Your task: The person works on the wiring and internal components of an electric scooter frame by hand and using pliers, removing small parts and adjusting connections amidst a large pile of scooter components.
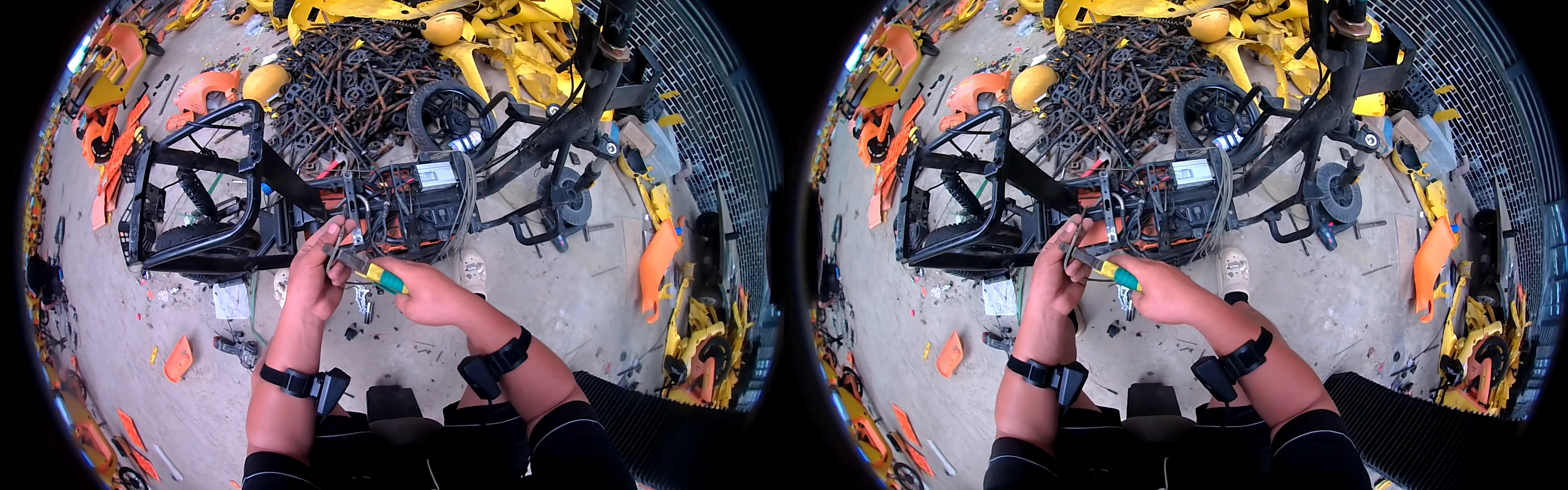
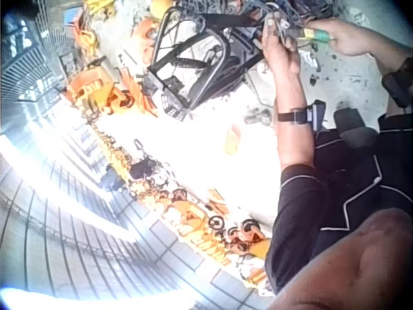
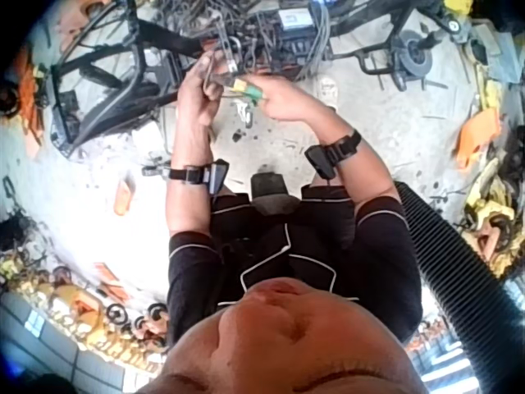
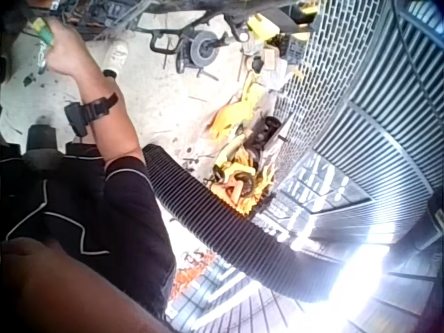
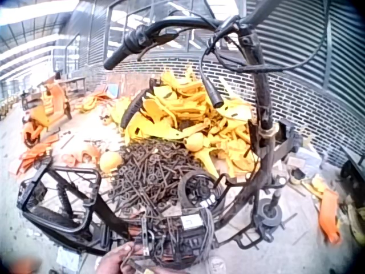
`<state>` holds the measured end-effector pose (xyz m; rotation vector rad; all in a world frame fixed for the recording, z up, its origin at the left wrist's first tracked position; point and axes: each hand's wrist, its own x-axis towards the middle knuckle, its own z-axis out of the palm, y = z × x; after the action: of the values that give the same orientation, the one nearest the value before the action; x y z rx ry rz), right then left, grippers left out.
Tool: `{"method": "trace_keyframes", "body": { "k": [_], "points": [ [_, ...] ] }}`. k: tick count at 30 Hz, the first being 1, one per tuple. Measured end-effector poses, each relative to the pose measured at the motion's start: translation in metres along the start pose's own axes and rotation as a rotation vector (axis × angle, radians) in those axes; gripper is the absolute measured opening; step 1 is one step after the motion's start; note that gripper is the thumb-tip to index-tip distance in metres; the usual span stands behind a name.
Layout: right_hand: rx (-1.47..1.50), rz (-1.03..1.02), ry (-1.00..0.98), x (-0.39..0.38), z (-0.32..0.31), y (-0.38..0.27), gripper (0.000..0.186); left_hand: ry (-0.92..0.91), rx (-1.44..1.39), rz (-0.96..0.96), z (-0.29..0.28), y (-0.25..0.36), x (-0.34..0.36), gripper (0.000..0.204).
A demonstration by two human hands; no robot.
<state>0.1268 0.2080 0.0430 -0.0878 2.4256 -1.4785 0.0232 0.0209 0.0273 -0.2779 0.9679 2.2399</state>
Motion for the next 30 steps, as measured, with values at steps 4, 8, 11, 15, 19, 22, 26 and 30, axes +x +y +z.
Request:
{"method": "trace_keyframes", "body": {
  "k": [4, 8, 11, 15, 19, 22, 26, 30],
  "points": [
    [-0.016, -0.102, 0.028, 0.002, 0.001, 0.005, 0.069, 0.075, 0.062, 0.052, 0.002, 0.0, 0.001, 0.029],
    [0.028, -0.008, -0.067, 0.007, -0.004, -0.002, 0.071, 0.092, 0.061, 0.024, 0.002, 0.006, 0.0, 0.025],
    [0.06, -0.031, -0.089, 0.011, -0.006, -0.003, 0.073, 0.065, 0.047, 0.03, 0.002, 0.008, 0.002, 0.02],
    [0.179, -0.059, -0.129, 0.015, -0.006, 0.0, 0.069, -0.013, 0.053, 0.013, -0.006, 0.013, 0.007, 0.014],
    [0.079, -0.077, -0.1, 0.013, -0.004, -0.005, 0.066, -0.117, -0.025, -0.01, -0.018, 0.022, 0.013, 0.01],
    [-0.079, -0.055, -0.042, 0.008, -0.005, -0.019, 0.065, -0.156, -0.02, 0.03, -0.024, 0.031, 0.013, 0.01],
    [-0.183, 0.033, -0.048, 0.003, -0.007, -0.031, 0.064, -0.122, -0.019, 0.023, -0.029, 0.032, 0.013, 0.011],
    [-0.222, 0.016, -0.013, 0.002, -0.006, -0.024, 0.064, -0.042, -0.017, -0.003, -0.024, 0.031, 0.015, 0.011]
  ]
}}
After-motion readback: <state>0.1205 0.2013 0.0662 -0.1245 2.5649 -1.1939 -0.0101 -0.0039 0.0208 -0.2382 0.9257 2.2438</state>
